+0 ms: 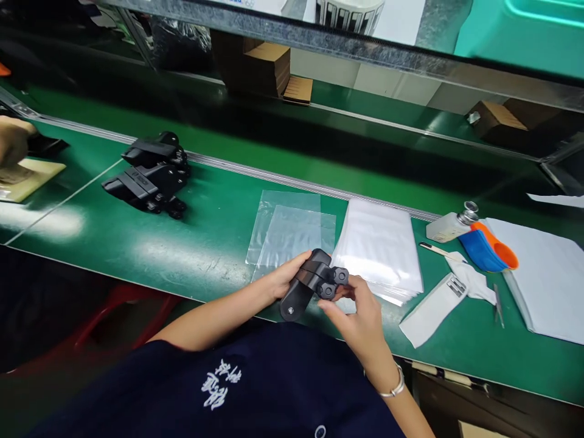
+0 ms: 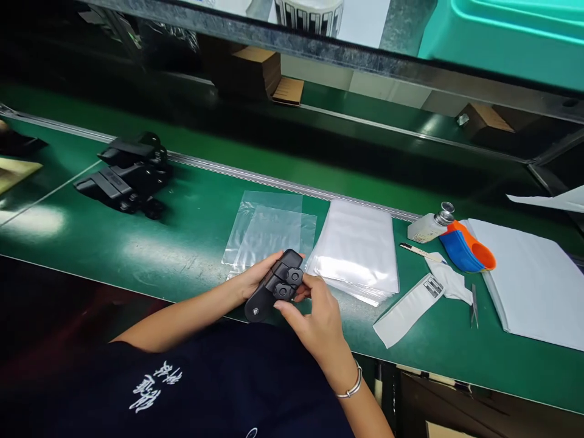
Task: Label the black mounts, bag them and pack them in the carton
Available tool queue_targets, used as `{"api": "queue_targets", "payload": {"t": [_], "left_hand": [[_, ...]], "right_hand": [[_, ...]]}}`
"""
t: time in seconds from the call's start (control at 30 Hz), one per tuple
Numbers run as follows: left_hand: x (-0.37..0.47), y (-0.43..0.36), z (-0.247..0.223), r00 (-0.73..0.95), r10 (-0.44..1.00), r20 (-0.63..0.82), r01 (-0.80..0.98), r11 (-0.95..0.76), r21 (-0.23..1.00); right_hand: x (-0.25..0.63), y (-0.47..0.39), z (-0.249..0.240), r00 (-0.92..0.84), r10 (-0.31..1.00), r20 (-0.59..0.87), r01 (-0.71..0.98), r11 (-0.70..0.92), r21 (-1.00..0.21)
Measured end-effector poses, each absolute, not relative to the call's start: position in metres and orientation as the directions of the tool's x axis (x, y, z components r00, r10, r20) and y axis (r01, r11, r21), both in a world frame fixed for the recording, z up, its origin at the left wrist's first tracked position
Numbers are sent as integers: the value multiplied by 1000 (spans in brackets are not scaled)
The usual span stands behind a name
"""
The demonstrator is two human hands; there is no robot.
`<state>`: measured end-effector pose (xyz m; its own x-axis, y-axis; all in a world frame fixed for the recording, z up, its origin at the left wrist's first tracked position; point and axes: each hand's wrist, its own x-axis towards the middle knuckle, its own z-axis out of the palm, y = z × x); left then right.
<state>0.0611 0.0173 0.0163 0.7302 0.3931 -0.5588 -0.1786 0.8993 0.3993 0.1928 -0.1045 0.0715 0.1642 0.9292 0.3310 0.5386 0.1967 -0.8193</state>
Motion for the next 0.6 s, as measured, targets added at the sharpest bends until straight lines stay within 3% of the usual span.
{"api": "queue_targets", "payload": {"t": [0.13,0.2,0.27,0.33,0.43,0.53,0.6], "left_hand": [[62,20,21,714,408,-569,-161,887,433],[59,24,25,698,438,-567,-144,861,488],[52,30,29,645,514,-566,-103,792,601],[43,39,29,544,654,-525,-20,636,772],[28,59,22,396,856,-332,240,252,937],[20,76,17,389,883,-262,493,41,869],[22,78,23,361,913,-192,645,-96,759]], "right_hand": [[233,-120,65,136,941,310,522,197,-830],[272,-138,49,320,894,314,590,71,-804],[311,-165,23,495,806,325,726,-179,-664],[336,-198,-7,477,803,357,827,-273,-491],[335,-248,-40,456,842,288,853,-322,-410],[309,-282,-45,491,825,278,825,-339,-452],[296,-293,-37,651,694,308,718,-431,-546]]}}
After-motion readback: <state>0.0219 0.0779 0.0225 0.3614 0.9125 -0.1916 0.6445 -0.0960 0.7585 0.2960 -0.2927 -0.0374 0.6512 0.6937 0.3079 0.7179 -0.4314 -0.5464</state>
